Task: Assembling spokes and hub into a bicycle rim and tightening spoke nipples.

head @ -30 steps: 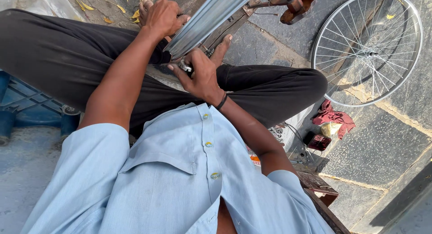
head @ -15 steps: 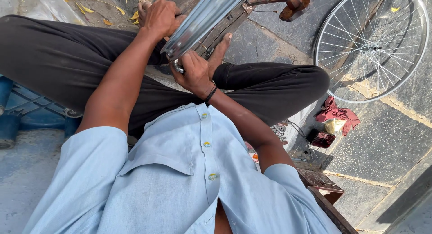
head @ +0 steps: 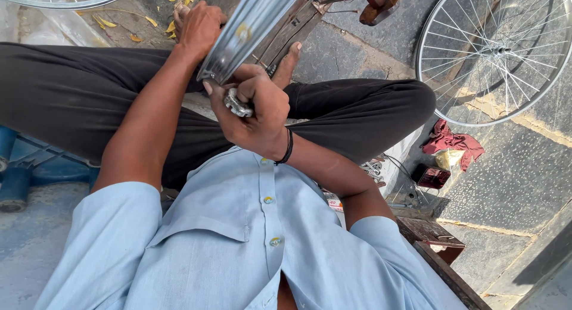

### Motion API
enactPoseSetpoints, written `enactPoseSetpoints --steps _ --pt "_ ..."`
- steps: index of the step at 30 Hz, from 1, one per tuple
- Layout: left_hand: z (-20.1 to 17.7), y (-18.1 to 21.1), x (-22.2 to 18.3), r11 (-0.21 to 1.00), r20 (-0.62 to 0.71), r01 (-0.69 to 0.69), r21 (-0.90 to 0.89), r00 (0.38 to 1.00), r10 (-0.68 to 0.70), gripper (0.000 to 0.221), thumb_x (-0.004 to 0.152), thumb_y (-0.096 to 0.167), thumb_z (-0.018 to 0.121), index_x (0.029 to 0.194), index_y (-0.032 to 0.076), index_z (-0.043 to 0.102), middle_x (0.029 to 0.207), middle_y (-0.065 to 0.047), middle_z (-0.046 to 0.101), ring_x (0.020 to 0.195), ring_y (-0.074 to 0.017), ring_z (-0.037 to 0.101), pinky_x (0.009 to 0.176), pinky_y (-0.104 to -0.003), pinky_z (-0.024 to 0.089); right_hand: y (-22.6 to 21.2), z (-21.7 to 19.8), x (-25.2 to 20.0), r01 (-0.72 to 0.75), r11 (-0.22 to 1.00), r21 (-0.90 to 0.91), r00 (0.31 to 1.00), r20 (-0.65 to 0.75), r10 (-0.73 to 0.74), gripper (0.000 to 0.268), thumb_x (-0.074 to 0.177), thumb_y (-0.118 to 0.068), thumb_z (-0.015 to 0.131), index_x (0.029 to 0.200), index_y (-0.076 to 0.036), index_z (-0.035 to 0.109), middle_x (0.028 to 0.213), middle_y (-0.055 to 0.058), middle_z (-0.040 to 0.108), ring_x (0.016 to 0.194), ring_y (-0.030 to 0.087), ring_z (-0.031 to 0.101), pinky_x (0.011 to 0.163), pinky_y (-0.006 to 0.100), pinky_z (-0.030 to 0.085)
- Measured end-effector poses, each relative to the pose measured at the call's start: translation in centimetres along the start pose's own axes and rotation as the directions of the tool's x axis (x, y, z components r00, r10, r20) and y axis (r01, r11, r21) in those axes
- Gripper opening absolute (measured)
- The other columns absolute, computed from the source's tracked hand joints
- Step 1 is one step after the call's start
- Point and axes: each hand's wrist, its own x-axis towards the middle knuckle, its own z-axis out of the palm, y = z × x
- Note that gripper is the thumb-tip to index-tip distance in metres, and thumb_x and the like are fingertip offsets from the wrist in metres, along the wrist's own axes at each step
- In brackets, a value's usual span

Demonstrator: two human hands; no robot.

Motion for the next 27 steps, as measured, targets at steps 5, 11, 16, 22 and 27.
enactPoseSetpoints --steps 5,11,16,22,27 --pt "2.5 -2.6 0.6 0.998 0.030 0.053 0.037 0.998 -0.054 0.036 0.107 0.025 0.070 0.079 0.002 0.073 0.089 -0.020 0.070 0.109 -0.0372 0.063 0.103 -0.062 0.043 0.0 -0.2 0.7 -0.081 0.996 0.041 0.994 -0.077 0.084 0.044 0.086 0.004 0.084 0.086 -0.004 0.041 0.091 0.014 0.072 0.065 0.008 0.065 0.055 0.021 0.049" --pt "1.1 -1.5 1.0 0.990 0.030 0.134 0.047 0.990 -0.135 0.029 0.100 0.024 0.070 0.078 0.006 0.071 0.093 -0.020 0.069 0.105 -0.0387 0.064 0.102 -0.081 0.024 10.4 1.3 -5.1 0.228 0.959 -0.168 0.948 0.265 -0.179 0.034 0.085 -0.001 0.082 0.088 -0.004 0.048 0.100 0.018 0.068 0.082 0.029 0.070 0.070 0.037 0.056" --pt "0.6 -0.4 0.3 0.980 0.056 0.198 0.012 0.979 -0.198 0.033 0.100 0.042 0.071 0.107 0.011 0.073 0.108 -0.019 0.067 0.111 -0.0450 0.058 0.111 -0.076 0.017 15.9 1.6 -7.3 0.030 0.933 -0.358 0.900 0.417 0.131 0.030 0.087 -0.011 0.079 0.102 -0.003 0.055 0.098 0.015 0.065 0.091 0.031 0.070 0.078 0.040 0.057" --pt "-6.0 4.8 -6.1 0.986 -0.163 -0.142 0.090 0.974 0.155 0.059 0.087 0.043 0.078 0.133 0.008 0.065 0.127 -0.022 0.068 0.116 -0.0458 0.062 0.100 -0.057 0.041 16.0 -6.0 -5.6 -0.602 0.796 -0.059 0.759 0.269 0.593 0.026 0.101 -0.024 0.074 0.114 -0.005 0.062 0.114 0.013 0.067 0.111 0.027 0.070 0.094 0.039 0.057" --pt "-15.2 10.8 -12.8 0.903 -0.010 0.108 -0.415 0.992 -0.123 0.036 0.109 0.017 0.062 0.140 -0.001 0.056 0.103 -0.009 0.071 0.093 -0.0259 0.068 0.091 -0.040 0.051 10.7 -6.8 -0.8 -0.074 0.928 -0.365 0.890 0.395 0.226 0.032 0.101 -0.021 0.075 0.125 -0.004 0.062 0.118 0.013 0.065 0.111 0.030 0.067 0.096 0.042 0.055"
